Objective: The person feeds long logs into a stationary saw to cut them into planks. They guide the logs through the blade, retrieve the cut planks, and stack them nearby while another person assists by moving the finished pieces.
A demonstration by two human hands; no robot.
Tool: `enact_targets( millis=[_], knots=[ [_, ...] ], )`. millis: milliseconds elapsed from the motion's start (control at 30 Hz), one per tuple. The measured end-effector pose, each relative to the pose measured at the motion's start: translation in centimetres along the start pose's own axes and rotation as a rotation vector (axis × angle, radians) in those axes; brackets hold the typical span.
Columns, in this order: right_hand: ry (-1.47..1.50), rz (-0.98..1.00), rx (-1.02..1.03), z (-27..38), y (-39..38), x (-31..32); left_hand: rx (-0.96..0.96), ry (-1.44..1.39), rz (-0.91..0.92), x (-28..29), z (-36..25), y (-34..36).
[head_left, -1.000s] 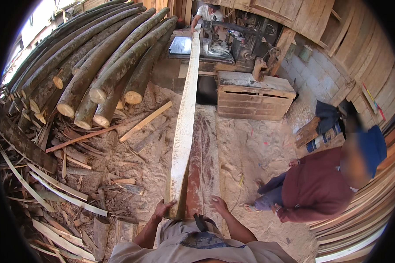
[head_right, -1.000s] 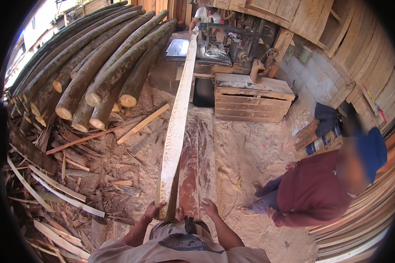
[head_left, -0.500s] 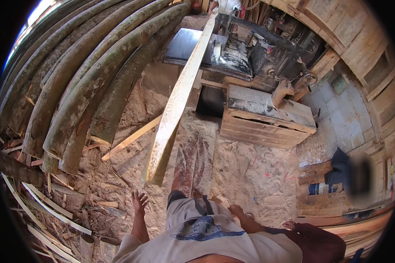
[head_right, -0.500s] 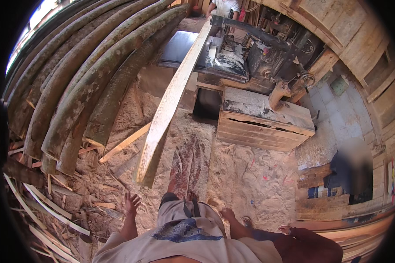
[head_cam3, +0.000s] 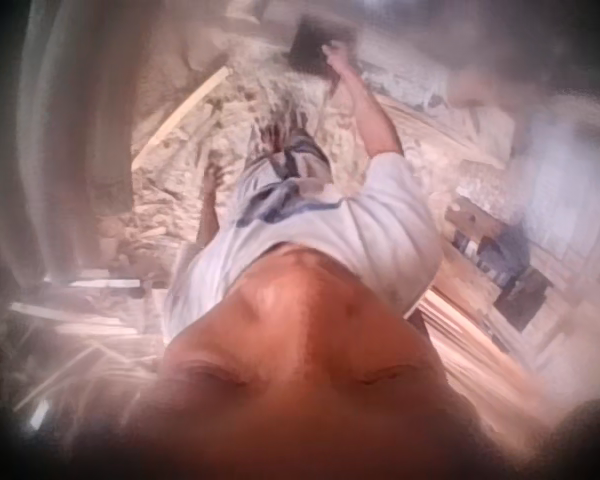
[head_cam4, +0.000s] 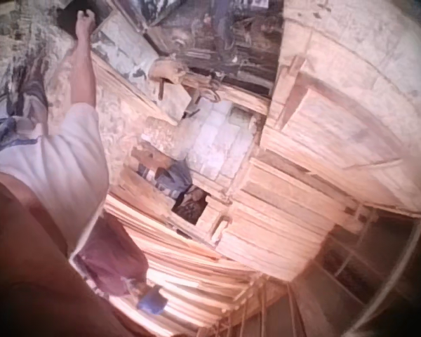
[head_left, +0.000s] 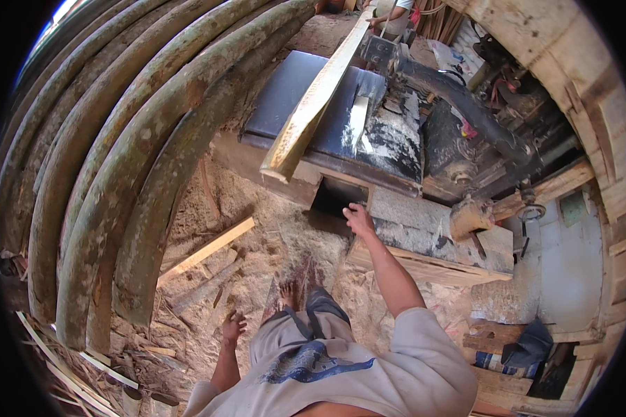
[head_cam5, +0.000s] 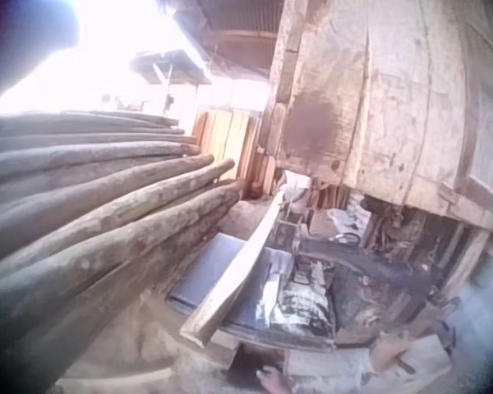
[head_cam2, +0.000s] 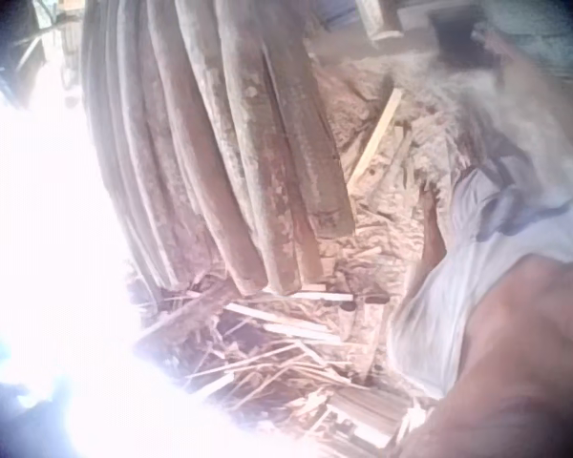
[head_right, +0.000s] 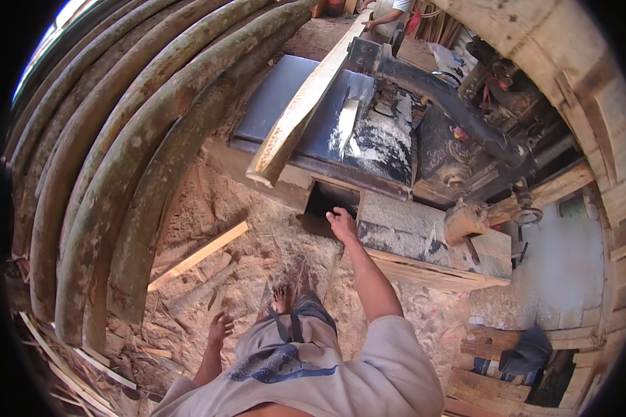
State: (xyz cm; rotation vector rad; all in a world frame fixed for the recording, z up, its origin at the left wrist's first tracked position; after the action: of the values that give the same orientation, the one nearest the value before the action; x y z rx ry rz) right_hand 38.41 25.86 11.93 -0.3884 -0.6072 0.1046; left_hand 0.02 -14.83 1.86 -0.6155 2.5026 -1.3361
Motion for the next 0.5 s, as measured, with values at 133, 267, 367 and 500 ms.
enact_targets(
  millis=[133, 267, 367, 500],
  knots=[
    [-0.310, -0.336, 0.190, 8.9, 13.0, 4.8, -0.408, -0.201, -0.023, -4.5, -13.3, -3.7],
    [-0.477, -0.399, 0.157, 14.5, 22.4, 8.3, -0.349, -0.227, -0.260, -6.8, -12.1, -5.1],
    [-0.686, -0.358, 0.144, 13.3, 25.8, 6.6, 0.015, -0.294, -0.283, -7.6, -1.0, -3.6],
    [-0.761, -0.284, 0.072, 13.3, 18.3, 1.3, 0.249, 0.091, -0.108, -6.8, 14.7, -3.5]
  ],
)
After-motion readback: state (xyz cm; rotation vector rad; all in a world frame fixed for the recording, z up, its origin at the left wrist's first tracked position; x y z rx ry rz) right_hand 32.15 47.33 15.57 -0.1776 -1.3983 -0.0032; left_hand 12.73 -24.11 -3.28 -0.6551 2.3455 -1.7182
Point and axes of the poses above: each hand's wrist, its own y-axis towards the middle knuckle, its own x-axis out of the back of the hand, z = x × y, the point moved 3 cm from there along y, towards the middle knuckle, and after that the axes turned 2 degrees about z, right-handed, at the moved point
